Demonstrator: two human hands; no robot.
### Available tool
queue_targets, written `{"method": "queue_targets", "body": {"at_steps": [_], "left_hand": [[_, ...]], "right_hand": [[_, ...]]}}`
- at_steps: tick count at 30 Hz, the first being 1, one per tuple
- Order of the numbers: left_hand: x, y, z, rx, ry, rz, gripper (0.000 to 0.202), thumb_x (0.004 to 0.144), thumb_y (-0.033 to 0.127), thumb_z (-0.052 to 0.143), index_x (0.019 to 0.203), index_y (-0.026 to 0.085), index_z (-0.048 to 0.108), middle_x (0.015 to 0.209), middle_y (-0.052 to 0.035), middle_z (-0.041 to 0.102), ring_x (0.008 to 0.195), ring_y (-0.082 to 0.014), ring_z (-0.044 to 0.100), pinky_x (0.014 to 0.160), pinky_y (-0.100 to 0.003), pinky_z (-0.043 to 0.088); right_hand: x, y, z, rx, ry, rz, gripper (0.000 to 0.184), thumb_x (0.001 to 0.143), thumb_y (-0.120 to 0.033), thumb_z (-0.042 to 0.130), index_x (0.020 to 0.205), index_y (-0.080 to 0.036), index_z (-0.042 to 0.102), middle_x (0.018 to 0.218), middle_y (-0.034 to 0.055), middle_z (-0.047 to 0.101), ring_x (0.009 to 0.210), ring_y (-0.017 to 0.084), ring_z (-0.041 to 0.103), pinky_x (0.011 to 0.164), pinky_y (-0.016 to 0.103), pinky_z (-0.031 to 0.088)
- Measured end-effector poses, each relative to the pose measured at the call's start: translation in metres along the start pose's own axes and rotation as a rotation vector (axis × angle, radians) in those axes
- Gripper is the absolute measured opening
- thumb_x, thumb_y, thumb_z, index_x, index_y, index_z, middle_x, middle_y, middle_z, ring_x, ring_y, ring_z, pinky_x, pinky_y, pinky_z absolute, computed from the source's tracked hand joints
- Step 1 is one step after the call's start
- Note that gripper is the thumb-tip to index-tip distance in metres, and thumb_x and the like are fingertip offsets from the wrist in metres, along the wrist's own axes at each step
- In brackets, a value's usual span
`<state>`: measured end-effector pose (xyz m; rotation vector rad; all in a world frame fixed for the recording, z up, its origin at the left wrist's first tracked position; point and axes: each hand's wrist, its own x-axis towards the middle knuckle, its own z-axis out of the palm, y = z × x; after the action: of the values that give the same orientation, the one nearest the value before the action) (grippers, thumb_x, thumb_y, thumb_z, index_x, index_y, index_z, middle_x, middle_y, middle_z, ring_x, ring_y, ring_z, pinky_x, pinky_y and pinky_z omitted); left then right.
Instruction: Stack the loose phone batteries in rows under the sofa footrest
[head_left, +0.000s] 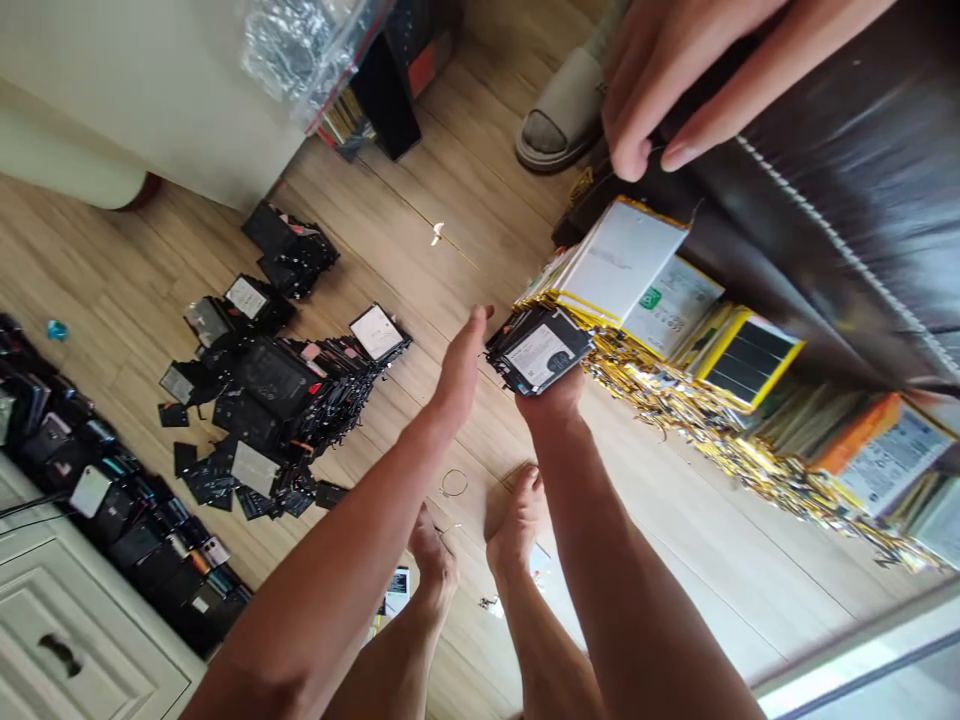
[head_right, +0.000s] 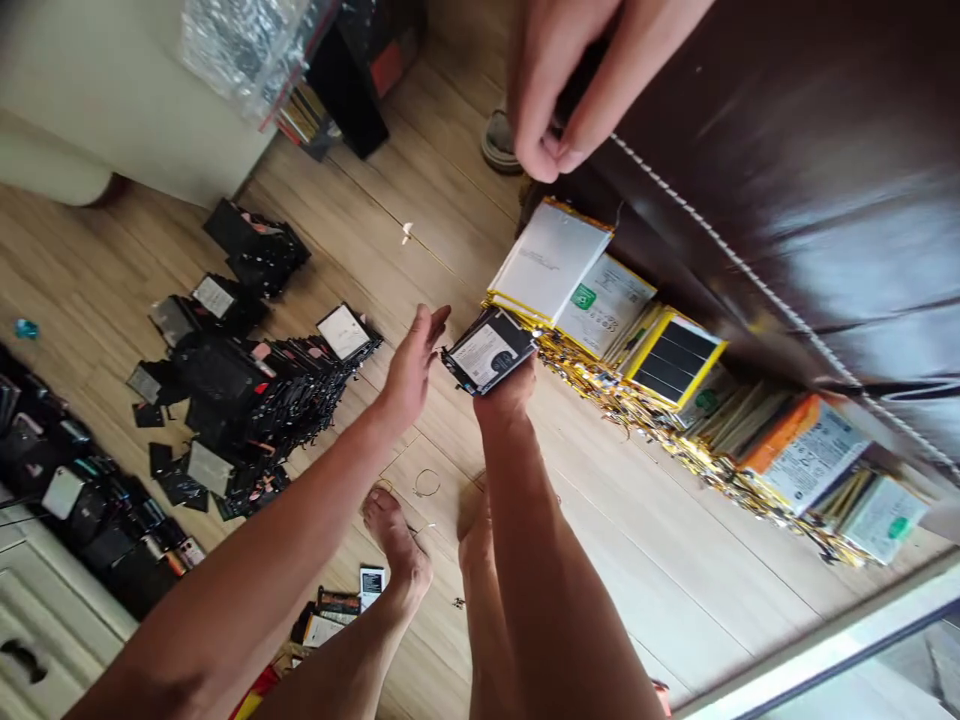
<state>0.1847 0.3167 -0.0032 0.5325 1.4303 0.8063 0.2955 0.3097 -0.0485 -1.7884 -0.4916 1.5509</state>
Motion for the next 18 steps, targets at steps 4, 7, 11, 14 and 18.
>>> {"method": "queue_targets", "body": {"at_steps": [4, 7, 11, 14, 18], "left_hand": [[-0.014, -0.001, 0.014, 0.030, -0.089, 0.102, 0.055, 0.107, 0.052, 0.041, 0.141, 0.015, 0.064, 0.152, -0.0092, 0.060, 0.149, -0.0285, 0.047, 0.126, -0.043, 0.036], [-0.036, 0.004, 0.005, 0.077, 0.082, 0.132, 0.053, 0.107, 0.051, 0.043, 0.147, 0.019, 0.058, 0.160, -0.0069, 0.053, 0.153, -0.0233, 0.042, 0.128, -0.036, 0.031], [-0.118, -0.013, -0.050, 0.129, 0.252, -0.067, 0.052, 0.101, 0.057, 0.053, 0.140, 0.025, 0.063, 0.156, -0.0090, 0.057, 0.147, -0.0272, 0.050, 0.123, -0.044, 0.039], [-0.194, -0.045, -0.109, -0.018, 0.314, -0.497, 0.036, 0.088, 0.051, 0.074, 0.114, 0.026, 0.075, 0.138, -0.0101, 0.071, 0.133, -0.0315, 0.062, 0.110, -0.044, 0.050], [-0.252, -0.079, -0.191, -0.190, 0.534, -0.704, 0.029, 0.102, 0.040, 0.055, 0.104, 0.018, 0.073, 0.122, -0.0167, 0.074, 0.112, -0.0295, 0.071, 0.098, -0.047, 0.057]], "right_hand": [[0.001, -0.003, -0.004, 0.131, -0.038, -0.015, 0.076, 0.103, -0.049, 0.006, 0.147, -0.014, 0.057, 0.137, 0.0210, 0.067, 0.124, 0.026, 0.065, 0.097, 0.038, 0.055], [-0.012, 0.007, -0.019, 0.048, 0.023, 0.151, 0.077, 0.102, -0.054, 0.002, 0.152, -0.024, 0.052, 0.148, 0.0164, 0.061, 0.134, 0.024, 0.061, 0.097, 0.039, 0.056], [-0.056, 0.034, -0.038, 0.046, 0.153, 0.388, 0.055, 0.098, -0.051, 0.032, 0.144, -0.033, 0.056, 0.155, 0.0097, 0.057, 0.141, 0.021, 0.056, 0.100, 0.041, 0.056], [-0.089, 0.051, -0.026, 0.041, -0.005, 0.422, 0.038, 0.085, -0.038, 0.057, 0.119, -0.026, 0.069, 0.139, 0.0124, 0.069, 0.127, 0.023, 0.067, 0.102, 0.039, 0.055], [-0.092, 0.058, 0.029, -0.188, -0.250, 0.315, 0.037, 0.076, -0.043, 0.072, 0.106, -0.021, 0.073, 0.120, 0.0130, 0.076, 0.114, 0.026, 0.072, 0.099, 0.043, 0.056]]}}
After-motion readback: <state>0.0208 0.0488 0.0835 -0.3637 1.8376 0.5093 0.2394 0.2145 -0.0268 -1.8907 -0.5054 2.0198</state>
